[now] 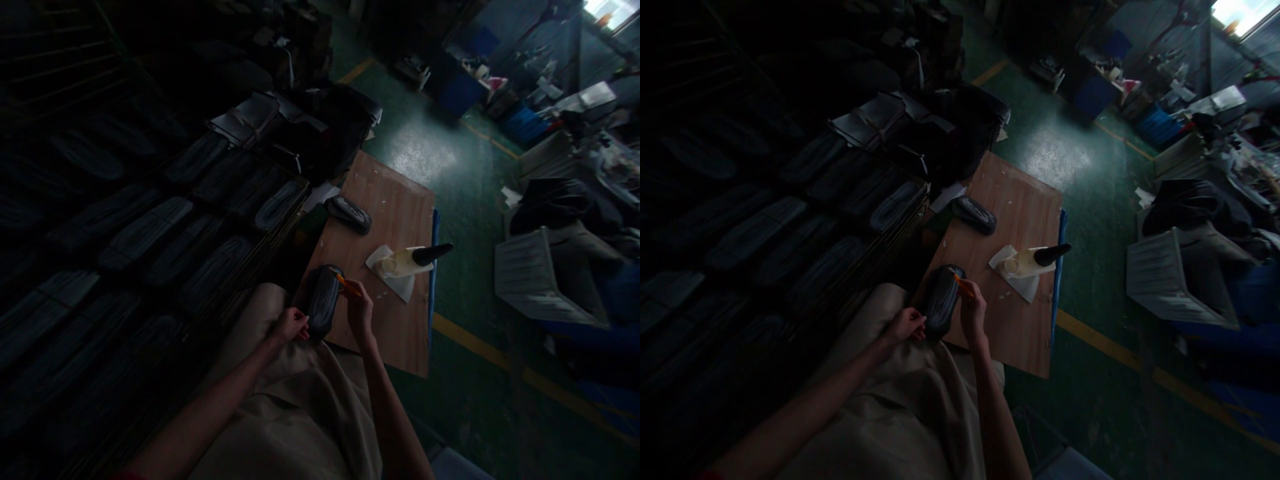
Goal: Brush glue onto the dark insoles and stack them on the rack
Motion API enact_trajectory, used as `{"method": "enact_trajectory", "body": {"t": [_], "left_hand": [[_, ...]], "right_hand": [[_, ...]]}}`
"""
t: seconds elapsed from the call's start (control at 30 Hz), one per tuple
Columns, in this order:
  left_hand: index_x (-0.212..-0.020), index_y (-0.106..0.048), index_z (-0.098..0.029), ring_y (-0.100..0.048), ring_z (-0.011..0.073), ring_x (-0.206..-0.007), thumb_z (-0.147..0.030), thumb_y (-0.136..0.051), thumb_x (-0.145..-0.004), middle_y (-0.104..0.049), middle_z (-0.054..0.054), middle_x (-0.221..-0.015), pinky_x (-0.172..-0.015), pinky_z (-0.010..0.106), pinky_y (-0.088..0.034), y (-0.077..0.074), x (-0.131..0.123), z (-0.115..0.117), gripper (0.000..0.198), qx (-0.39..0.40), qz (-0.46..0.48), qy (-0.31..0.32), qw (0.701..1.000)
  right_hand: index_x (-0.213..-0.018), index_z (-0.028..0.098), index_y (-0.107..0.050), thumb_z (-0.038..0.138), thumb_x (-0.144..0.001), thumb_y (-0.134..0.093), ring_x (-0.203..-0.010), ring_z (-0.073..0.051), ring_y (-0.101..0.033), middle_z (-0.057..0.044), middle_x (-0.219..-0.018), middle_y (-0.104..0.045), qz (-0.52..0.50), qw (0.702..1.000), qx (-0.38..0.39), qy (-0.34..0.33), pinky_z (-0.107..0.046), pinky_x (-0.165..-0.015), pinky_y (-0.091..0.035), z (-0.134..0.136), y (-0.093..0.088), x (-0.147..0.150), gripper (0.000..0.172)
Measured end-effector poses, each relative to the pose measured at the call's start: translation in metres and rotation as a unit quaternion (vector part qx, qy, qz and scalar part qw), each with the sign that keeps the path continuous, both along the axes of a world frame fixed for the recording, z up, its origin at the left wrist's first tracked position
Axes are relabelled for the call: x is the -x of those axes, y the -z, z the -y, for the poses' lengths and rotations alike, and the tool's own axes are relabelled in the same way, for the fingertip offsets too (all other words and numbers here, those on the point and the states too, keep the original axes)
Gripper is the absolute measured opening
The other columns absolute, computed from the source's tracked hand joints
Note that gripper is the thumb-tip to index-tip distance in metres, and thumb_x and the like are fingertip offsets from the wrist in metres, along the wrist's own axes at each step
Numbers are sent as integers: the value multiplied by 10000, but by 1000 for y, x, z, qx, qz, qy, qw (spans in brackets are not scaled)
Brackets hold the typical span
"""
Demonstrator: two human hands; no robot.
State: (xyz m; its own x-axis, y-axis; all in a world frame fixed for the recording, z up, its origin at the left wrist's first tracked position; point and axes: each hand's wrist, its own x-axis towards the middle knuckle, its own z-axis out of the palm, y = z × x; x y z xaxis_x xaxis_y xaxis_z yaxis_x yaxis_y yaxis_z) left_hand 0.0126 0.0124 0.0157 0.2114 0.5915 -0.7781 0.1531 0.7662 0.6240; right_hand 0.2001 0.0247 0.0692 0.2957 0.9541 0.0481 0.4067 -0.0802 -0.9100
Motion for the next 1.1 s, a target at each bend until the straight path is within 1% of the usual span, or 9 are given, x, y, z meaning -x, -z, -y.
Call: {"method": "enact_trajectory", "body": {"t": [0.1, 0.2, 0.3, 0.43, 0.6, 0.7, 0.83, 0.93, 1.1], "left_hand": [[-729, -473, -150, -586, 98, -386, -130, -526, -895, -563, -47, -512, -396, 176, -449, 2, 1, 0, 175, -3, 5, -4, 1000], [-725, -474, -149, -586, 101, -382, -140, -556, -883, -564, -46, -506, -397, 178, -452, 4, 1, 0, 178, 1, 13, 0, 1000], [-732, -472, -152, -589, 109, -380, -140, -573, -875, -570, -45, -506, -400, 187, -460, 5, 1, -1, 175, 9, 14, -2, 1000], [-735, -463, -161, -592, 115, -377, -155, -589, -872, -576, -46, -506, -400, 192, -460, 4, -1, -1, 186, 18, 15, -8, 1000], [-740, -453, -164, -591, 108, -379, -152, -588, -877, -576, -50, -508, -400, 181, -460, 1, -2, -1, 193, 26, 12, -9, 1000], [-749, -451, -161, -593, 105, -384, -139, -562, -891, -579, -46, -519, -407, 184, -466, 1, -2, -2, 181, 25, 6, -6, 1000], [-759, -452, -158, -597, 104, -395, -132, -534, -903, -580, -42, -521, -407, 178, -460, 0, 0, -2, 168, 24, 13, -3, 1000], [-758, -455, -157, -598, 106, -398, -113, -518, -907, -579, -41, -515, -405, 178, -456, 0, 1, -2, 167, 24, 24, -7, 999], [-749, -458, -162, -590, 104, -382, -132, -569, -884, -579, -52, -499, -406, 177, -457, 1, 0, -1, 177, 23, 29, -7, 999]], "right_hand": [[-1043, 200, -631, 248, -882, -435, -898, -183, -639, -80, -1023, -650, 43, 998, -9, -35, -290, -764, -529, -10, 0, 2, 258], [-1032, 202, -641, 259, -901, -426, -827, -179, -634, -76, -975, -648, 98, 993, 22, -69, -284, -725, -510, -12, 0, 5, 259], [-1022, 211, -646, 250, -909, -419, -785, -169, -630, -63, -942, -652, 121, 985, 50, -114, -269, -690, -493, 0, -3, 4, 256], [-1011, 208, -645, 289, -907, -457, -778, -165, -651, -54, -916, -673, 62, 982, 89, -154, -262, -685, -508, 25, -8, -6, 230], [-1004, 186, -624, 317, -880, -487, -675, -161, -666, -32, -800, -683, -45, 988, 112, -98, -256, -616, -515, 21, -14, -16, 227], [-998, 183, -633, 298, -853, -492, -691, -161, -655, -33, -811, -683, -17, 997, 59, -37, -259, -630, -506, 0, -13, -15, 233], [-996, 186, -651, 251, -848, -444, -733, -160, -631, -51, -891, -686, 52, 998, 24, -31, -266, -659, -494, -17, -3, -10, 263], [-1014, 192, -649, 238, -861, -429, -744, -156, -619, -56, -925, -676, 74, 994, 41, -63, -260, -668, -486, -5, 3, -5, 272], [-1015, 204, -648, 246, -888, -448, -777, -163, -626, -53, -937, -661, 88, 985, 73, -132, -255, -693, -477, 41, 2, 4, 240]]}}
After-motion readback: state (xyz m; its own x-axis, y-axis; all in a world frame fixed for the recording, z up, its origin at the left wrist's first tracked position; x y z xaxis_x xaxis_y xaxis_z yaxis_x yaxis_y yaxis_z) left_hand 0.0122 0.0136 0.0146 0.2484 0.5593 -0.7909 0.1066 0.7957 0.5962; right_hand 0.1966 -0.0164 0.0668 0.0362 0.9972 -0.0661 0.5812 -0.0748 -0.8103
